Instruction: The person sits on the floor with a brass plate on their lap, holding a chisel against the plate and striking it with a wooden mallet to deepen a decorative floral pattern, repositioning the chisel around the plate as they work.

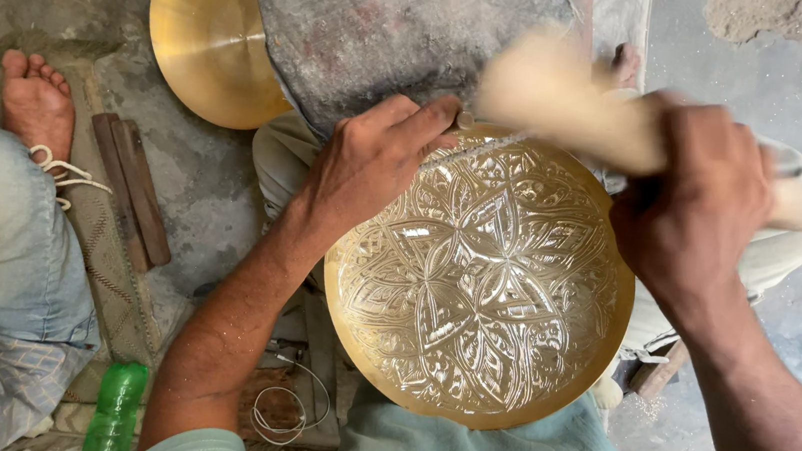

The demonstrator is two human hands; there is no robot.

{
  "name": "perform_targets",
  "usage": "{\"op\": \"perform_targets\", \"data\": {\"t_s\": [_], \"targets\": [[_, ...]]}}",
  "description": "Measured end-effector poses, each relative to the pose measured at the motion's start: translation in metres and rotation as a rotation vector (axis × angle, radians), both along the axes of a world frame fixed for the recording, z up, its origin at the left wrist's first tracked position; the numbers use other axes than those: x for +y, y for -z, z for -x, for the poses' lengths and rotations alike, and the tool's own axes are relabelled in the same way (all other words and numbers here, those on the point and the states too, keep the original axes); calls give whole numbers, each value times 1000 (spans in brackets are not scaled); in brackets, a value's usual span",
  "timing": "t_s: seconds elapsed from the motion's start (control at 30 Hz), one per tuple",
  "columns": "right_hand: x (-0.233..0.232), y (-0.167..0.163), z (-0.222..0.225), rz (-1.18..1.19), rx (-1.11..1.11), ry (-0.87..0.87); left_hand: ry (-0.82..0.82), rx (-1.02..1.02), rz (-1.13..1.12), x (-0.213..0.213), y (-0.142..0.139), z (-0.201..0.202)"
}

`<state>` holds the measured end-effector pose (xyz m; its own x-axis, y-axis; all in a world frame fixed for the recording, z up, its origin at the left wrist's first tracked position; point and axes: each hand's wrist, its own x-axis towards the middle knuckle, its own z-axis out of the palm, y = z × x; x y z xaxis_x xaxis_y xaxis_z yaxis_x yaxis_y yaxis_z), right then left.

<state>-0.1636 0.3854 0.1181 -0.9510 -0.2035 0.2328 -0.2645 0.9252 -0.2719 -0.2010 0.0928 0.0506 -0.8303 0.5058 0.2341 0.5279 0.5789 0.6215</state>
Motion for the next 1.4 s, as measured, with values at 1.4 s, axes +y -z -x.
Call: {"op": "perform_targets", "data": {"t_s": [1.4], "targets": [[1, -11, 1, 174, -54, -29, -23, -31, -18, -6, -7, -9]]}}
